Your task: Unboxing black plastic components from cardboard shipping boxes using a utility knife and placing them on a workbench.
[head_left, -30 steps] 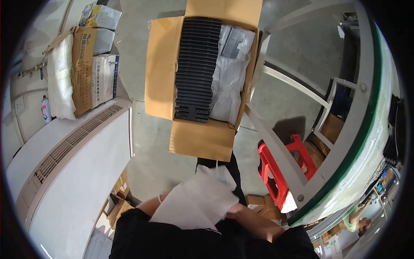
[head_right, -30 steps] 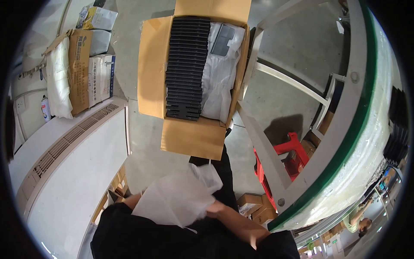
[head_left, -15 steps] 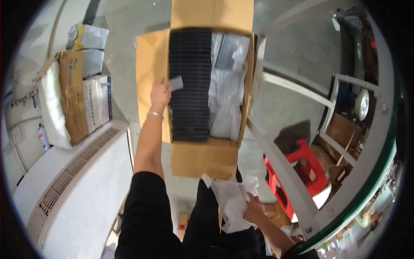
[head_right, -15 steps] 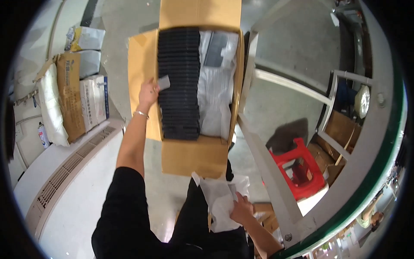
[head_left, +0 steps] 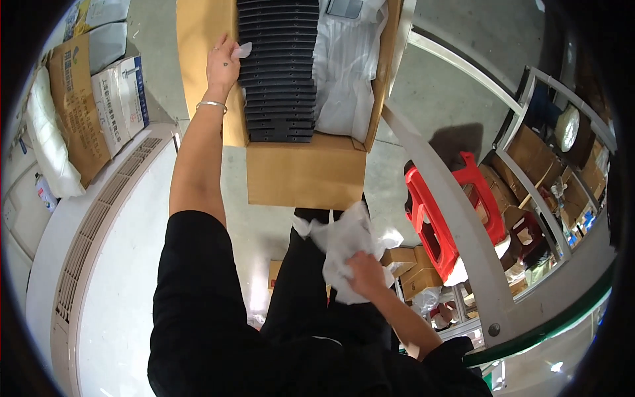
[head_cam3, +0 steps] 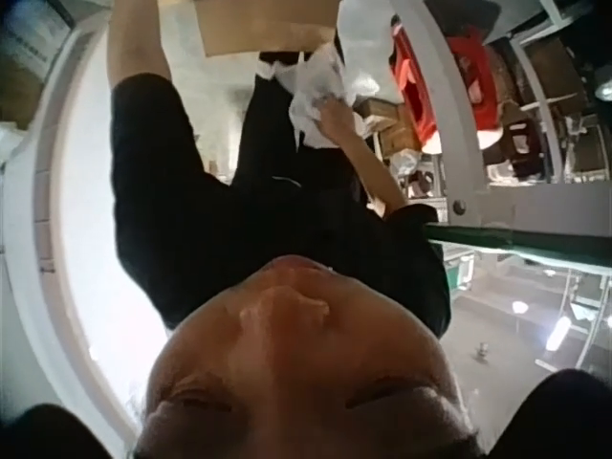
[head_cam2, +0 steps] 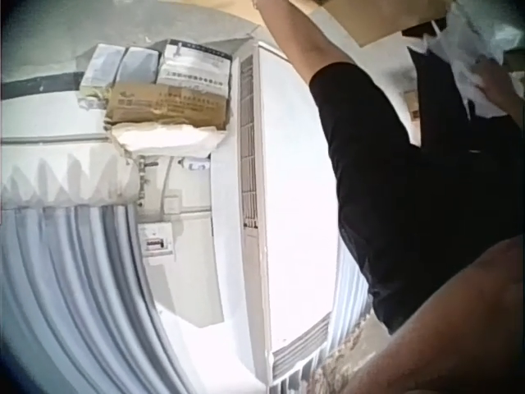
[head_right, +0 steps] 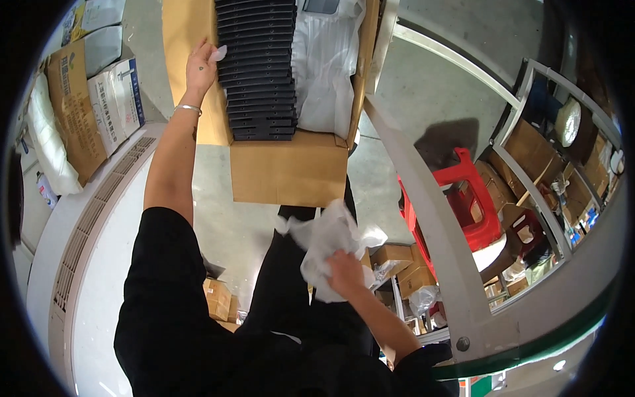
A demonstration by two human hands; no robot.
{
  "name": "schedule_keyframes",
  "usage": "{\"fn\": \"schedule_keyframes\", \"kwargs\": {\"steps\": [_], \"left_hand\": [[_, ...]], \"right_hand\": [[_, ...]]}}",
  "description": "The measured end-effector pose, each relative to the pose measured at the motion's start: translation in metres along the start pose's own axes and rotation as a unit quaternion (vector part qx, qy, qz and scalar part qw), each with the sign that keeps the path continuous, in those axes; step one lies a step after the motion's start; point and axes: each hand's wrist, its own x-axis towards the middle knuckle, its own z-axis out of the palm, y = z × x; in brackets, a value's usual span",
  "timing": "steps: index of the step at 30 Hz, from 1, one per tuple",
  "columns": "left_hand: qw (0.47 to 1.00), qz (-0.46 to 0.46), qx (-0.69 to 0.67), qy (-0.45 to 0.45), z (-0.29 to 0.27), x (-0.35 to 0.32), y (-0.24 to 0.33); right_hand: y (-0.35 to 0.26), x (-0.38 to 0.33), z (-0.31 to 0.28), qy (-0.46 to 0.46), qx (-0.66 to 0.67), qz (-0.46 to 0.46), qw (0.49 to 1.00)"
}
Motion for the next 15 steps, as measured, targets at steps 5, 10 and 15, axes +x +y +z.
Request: {"fn": "schedule_keyframes", "kwargs": {"steps": [5, 10, 15], "left_hand": [[0.921, -0.234, -0.308, -0.052, -0.022, -0.049, 0.02], [0.846, -0.321, -0.419, 0.072, -0.022, -0.105, 0.026], [0.857, -0.28, -0.403, 0.158, -0.046, -0.058, 0.051]], "right_hand": [[0.028, -0.003, -0.043, 0.249, 0.122, 0.06, 0.959], [0.009, -0.014, -0.077, 0.172, 0.226, 0.09, 0.955], [-0.004, -0.032, -0.054, 0.187, 0.218, 0.006, 0.958]]}}
